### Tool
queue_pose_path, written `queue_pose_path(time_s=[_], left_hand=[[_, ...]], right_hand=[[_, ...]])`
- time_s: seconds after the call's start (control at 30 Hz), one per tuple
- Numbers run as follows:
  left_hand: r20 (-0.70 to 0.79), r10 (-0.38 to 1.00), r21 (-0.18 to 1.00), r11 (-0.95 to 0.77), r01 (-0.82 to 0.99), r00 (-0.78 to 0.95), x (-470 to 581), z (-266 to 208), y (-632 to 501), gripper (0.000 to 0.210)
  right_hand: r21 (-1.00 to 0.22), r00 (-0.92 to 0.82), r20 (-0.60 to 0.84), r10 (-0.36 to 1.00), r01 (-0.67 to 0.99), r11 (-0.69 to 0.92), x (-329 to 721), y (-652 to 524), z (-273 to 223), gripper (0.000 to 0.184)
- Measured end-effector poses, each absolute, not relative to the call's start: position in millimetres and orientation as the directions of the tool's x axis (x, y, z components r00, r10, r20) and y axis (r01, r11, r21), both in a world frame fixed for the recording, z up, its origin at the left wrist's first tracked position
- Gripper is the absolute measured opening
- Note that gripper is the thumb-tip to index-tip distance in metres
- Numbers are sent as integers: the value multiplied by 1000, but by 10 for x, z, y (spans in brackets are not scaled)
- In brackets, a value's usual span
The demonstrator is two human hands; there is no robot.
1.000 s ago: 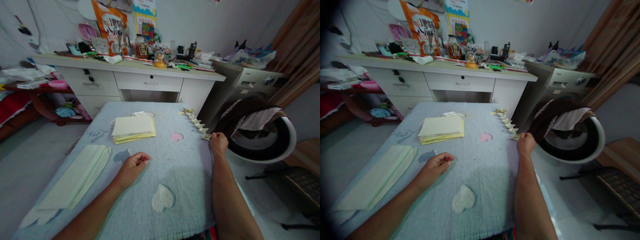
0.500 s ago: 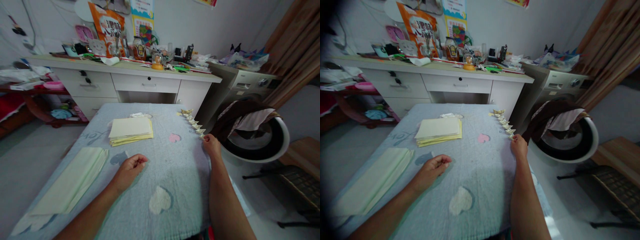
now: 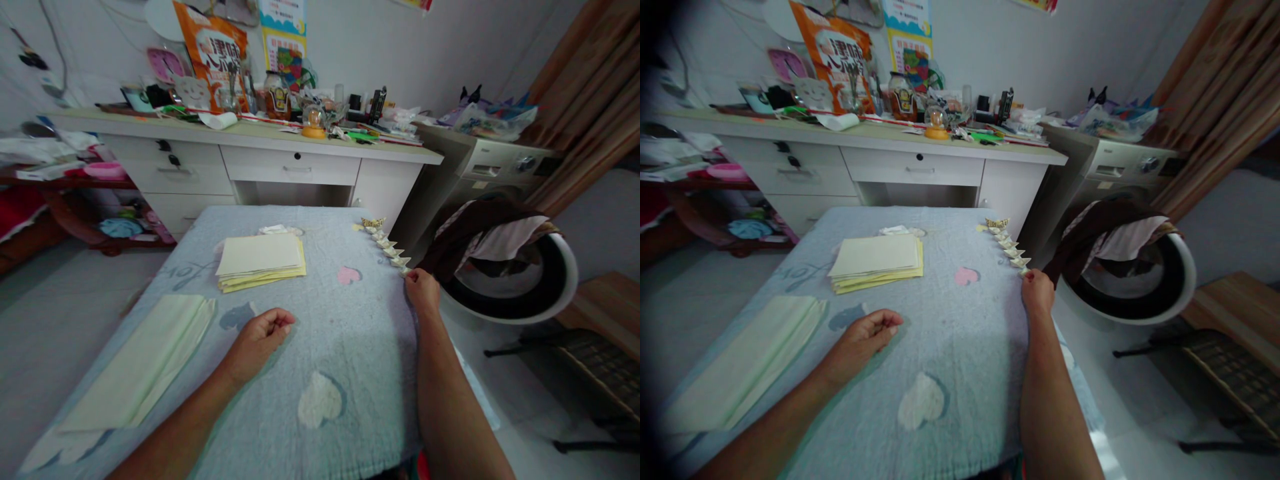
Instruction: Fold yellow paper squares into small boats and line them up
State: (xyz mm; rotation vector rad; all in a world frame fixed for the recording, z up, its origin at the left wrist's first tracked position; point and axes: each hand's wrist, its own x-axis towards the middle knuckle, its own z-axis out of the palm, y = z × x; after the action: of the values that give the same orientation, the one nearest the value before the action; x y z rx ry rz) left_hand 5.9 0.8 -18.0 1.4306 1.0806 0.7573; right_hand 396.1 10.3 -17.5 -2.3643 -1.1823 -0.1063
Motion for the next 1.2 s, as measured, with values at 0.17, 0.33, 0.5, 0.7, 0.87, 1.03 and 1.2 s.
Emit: queue_pose_path(time_s=[0.17,0.33,0.5,0.7,0.87,1.03,1.2], left_hand=[[-136,920,978,65,198,367,65,-136,-2,22],[-133,918,977,58,204,375,65,-124,0,22],[-146,918,975,72,209,369,66,-108,-4,22],[-135,915,978,61,201,380,61,-147,1,21],[-140,910,975,59,214,390,61,-153,1,20],[-131,904,974,42,221,406,70,-143,9,18],[-132,904,978,52,203,407,75,-142,5,19]], right_hand=[[-387,625,286,726,769,-510,3964,105,-178,19],[-381,619,287,731,774,-506,3952,111,-170,19],[-378,609,291,738,782,-496,3948,132,-169,19],[-389,607,310,731,783,-485,3947,108,-167,21],[-409,600,375,707,791,-455,3868,94,-77,26],[-393,385,417,824,893,-219,3403,226,-6,24],[-325,-87,325,942,925,198,2703,255,-30,16]])
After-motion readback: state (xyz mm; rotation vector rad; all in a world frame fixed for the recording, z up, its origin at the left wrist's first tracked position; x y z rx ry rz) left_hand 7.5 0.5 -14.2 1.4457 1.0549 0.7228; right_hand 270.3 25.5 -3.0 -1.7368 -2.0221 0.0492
